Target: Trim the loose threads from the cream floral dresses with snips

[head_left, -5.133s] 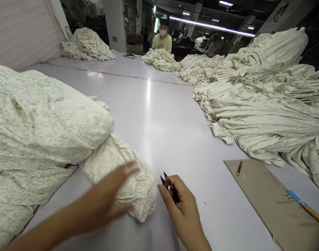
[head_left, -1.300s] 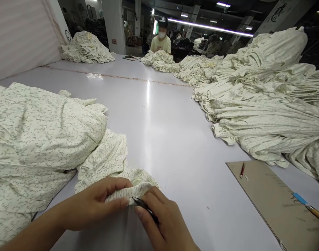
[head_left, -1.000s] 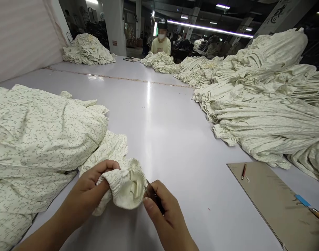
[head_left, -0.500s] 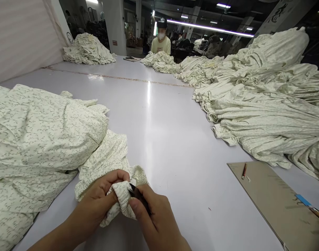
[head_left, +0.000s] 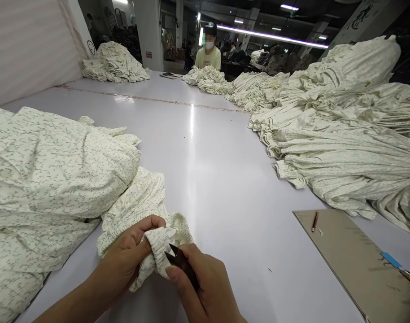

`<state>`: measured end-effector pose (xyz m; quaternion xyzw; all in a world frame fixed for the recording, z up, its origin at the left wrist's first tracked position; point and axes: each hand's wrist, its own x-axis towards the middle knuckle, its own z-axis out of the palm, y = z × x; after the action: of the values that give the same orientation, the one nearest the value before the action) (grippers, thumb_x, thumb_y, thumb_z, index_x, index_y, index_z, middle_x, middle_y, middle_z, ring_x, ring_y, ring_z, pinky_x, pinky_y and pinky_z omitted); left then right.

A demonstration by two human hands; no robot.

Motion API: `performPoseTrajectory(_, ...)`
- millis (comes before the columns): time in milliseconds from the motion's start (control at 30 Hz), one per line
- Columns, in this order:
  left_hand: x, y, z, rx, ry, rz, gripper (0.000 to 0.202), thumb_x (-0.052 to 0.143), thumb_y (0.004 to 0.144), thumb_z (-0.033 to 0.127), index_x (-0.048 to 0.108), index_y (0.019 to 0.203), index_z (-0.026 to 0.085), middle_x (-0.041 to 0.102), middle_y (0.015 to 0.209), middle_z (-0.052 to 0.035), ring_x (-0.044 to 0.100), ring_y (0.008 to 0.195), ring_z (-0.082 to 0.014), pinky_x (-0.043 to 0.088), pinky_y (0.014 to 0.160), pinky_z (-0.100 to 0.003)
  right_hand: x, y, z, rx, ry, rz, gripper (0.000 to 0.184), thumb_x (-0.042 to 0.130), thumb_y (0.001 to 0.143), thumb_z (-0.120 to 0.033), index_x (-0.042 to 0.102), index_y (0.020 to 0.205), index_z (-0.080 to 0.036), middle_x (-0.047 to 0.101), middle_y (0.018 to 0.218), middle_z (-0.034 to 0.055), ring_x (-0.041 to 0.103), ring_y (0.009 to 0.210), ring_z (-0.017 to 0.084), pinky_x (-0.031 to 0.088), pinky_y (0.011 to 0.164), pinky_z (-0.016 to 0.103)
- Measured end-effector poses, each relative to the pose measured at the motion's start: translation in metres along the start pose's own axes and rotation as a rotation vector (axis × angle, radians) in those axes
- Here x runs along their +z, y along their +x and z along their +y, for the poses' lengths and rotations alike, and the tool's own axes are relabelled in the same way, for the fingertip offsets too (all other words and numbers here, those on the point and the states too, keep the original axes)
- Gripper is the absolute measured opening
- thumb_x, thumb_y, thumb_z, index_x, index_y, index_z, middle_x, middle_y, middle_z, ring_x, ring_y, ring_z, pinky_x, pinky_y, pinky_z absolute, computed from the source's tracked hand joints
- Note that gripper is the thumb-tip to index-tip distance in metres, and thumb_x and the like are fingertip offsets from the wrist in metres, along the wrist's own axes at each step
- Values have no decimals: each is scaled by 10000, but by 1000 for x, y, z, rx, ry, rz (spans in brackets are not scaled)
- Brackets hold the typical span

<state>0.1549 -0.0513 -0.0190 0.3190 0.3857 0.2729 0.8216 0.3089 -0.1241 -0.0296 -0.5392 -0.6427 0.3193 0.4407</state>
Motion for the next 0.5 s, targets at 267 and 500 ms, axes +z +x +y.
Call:
performPoseTrajectory(267,7,-3,4,-15,-64,64,347,817,711,394,589,894,207,646,673,2,542,565,-96,474,560,-190,10,-3,9,-49,-227,40,172,429,969,-307,517,842,-231,551,613,-40,494,499,133,309,501,234)
performPoseTrajectory(500,5,-5,9,86,122,128,311,745,737,435,573,911,243,621,652,30,531,549,-114,444,538,-182,19,-9,26,25,-131,-37,152,579,867,-371,545,889,-225,594,720,-13,510,590,146,353,547,229)
